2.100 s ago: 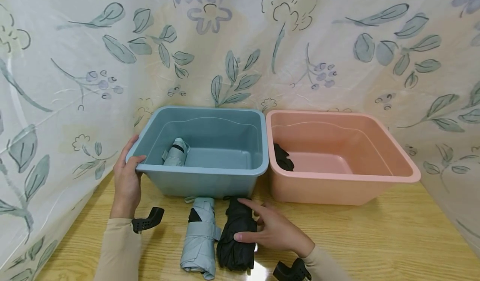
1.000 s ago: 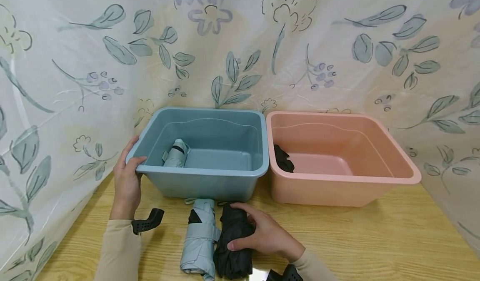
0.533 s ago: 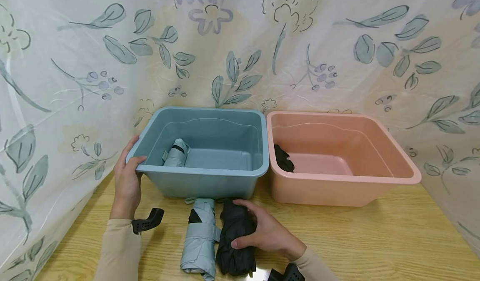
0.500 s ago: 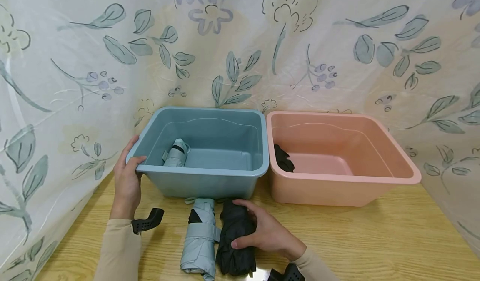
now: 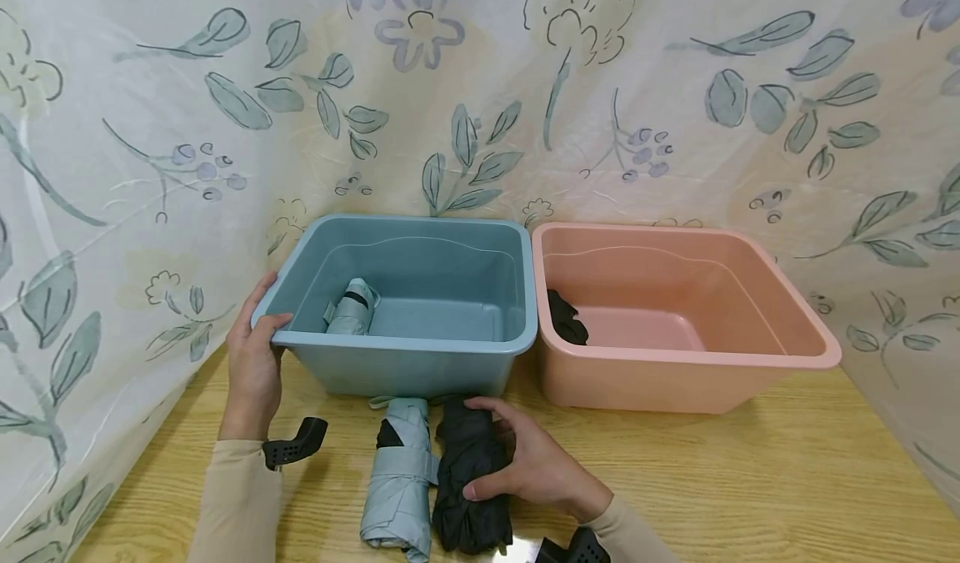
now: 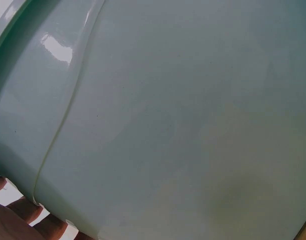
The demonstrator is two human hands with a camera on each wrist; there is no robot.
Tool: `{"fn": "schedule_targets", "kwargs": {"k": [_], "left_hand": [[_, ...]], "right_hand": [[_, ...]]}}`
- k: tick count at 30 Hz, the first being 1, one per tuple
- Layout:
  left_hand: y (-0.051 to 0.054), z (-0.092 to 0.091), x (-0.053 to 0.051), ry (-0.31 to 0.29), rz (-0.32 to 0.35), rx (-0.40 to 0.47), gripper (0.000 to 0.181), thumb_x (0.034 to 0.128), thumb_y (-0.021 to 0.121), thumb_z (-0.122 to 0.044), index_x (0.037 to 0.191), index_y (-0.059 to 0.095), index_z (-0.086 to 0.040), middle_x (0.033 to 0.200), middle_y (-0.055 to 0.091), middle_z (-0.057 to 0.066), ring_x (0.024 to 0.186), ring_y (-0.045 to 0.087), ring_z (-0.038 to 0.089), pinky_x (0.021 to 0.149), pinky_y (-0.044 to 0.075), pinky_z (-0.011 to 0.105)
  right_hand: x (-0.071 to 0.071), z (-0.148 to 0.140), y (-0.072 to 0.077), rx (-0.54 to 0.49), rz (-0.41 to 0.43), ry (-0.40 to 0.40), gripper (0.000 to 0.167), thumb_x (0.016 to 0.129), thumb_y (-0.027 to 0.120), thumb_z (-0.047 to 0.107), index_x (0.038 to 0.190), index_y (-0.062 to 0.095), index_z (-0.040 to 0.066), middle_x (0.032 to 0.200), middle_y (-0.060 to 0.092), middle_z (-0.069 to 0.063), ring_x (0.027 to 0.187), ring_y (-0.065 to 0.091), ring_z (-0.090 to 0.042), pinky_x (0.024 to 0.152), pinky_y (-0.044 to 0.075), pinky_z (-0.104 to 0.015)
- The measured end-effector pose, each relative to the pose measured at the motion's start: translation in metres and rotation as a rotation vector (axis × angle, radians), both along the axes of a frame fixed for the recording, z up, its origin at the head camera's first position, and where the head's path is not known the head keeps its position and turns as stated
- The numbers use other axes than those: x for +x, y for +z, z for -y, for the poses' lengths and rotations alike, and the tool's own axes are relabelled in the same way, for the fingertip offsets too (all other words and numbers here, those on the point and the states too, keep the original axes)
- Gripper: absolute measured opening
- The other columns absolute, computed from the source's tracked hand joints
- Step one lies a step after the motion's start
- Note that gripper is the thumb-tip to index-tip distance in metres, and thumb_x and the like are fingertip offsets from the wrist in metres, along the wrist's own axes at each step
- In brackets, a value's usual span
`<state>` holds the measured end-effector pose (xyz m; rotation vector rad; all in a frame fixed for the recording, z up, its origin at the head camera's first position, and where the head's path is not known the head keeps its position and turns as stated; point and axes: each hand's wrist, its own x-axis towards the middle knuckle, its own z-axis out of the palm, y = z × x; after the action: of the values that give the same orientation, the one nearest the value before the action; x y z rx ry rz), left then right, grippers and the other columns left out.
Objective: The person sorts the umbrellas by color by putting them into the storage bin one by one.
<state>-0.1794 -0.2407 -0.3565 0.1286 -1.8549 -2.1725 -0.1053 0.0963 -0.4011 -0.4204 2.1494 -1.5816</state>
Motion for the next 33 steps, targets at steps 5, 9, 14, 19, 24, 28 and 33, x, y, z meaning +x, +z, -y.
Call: {"fn": "schedule_targets", "kwargs": {"k": [5, 9, 14, 19, 24, 28, 33], "left_hand": [[0.0007, -0.0005, 0.0005, 0.0, 0.0, -0.001, 0.059, 0.1003, 0.039, -0.007, 0.156, 0.042, -0.027, 0.161, 0.029, 0.003, 0.145, 0.024, 0.029, 0.119, 0.018, 0.048], [0.0012, -0.0011, 0.0007, -0.004, -0.001, -0.001, 0.059, 0.1006, 0.039, -0.007, 0.156, 0.041, -0.026, 0.162, 0.029, 0.003, 0.145, 0.024, 0.029, 0.119, 0.017, 0.049], [0.0017, -0.0012, 0.0005, -0.005, -0.001, -0.004, 0.059, 0.1005, 0.039, -0.008, 0.156, 0.041, -0.026, 0.162, 0.028, 0.003, 0.145, 0.024, 0.029, 0.119, 0.017, 0.05], [0.0014, -0.001, 0.0011, -0.005, 0.001, -0.01, 0.059, 0.1005, 0.039, -0.007, 0.156, 0.041, -0.026, 0.162, 0.028, 0.003, 0.145, 0.024, 0.029, 0.119, 0.017, 0.05], [0.0011, -0.0008, 0.0012, -0.006, 0.0, -0.01, 0.059, 0.1003, 0.039, -0.007, 0.156, 0.042, -0.027, 0.161, 0.029, 0.003, 0.145, 0.025, 0.029, 0.119, 0.018, 0.048], [0.0005, -0.0004, 0.0008, -0.003, 0.003, -0.012, 0.059, 0.1003, 0.039, -0.008, 0.156, 0.042, -0.028, 0.161, 0.029, 0.003, 0.145, 0.025, 0.029, 0.119, 0.018, 0.048], [-0.0001, -0.0002, 0.0008, -0.004, 0.008, -0.016, 0.059, 0.1005, 0.039, -0.008, 0.156, 0.041, -0.028, 0.161, 0.029, 0.002, 0.144, 0.025, 0.028, 0.119, 0.018, 0.048]], "right_hand": [[0.0, -0.0011, -0.0007, -0.036, 0.013, 0.017, 0.082, 0.075, 0.09, 0.019, 0.147, 0.051, 0.024, 0.137, 0.052, -0.009, 0.115, 0.051, -0.031, 0.093, 0.043, -0.05], [-0.0009, -0.0032, -0.0024, -0.051, 0.019, 0.032, 0.083, 0.075, 0.09, 0.018, 0.147, 0.05, 0.028, 0.138, 0.052, -0.008, 0.119, 0.049, -0.032, 0.094, 0.043, -0.05], [-0.0028, -0.0065, -0.0019, -0.093, 0.045, 0.068, 0.082, 0.078, 0.087, 0.017, 0.149, 0.047, 0.028, 0.138, 0.052, -0.01, 0.122, 0.051, -0.033, 0.095, 0.045, -0.048], [-0.0033, -0.0071, 0.0008, -0.163, 0.102, 0.1, 0.085, 0.08, 0.085, 0.008, 0.151, 0.042, 0.025, 0.131, 0.056, -0.014, 0.113, 0.058, -0.029, 0.092, 0.049, -0.043], [-0.0045, -0.0077, -0.0011, -0.151, 0.055, 0.104, 0.086, 0.08, 0.085, 0.011, 0.151, 0.04, 0.027, 0.139, 0.049, -0.014, 0.121, 0.053, -0.03, 0.095, 0.047, -0.045], [-0.0059, -0.0075, -0.004, -0.159, 0.017, 0.125, 0.082, 0.082, 0.084, 0.014, 0.15, 0.042, 0.028, 0.142, 0.045, -0.013, 0.124, 0.05, -0.032, 0.093, 0.049, -0.044], [-0.0061, -0.0065, -0.0078, -0.211, 0.029, 0.173, 0.077, 0.084, 0.082, 0.013, 0.149, 0.044, 0.027, 0.141, 0.048, -0.012, 0.117, 0.06, -0.03, 0.092, 0.052, -0.04]]}}
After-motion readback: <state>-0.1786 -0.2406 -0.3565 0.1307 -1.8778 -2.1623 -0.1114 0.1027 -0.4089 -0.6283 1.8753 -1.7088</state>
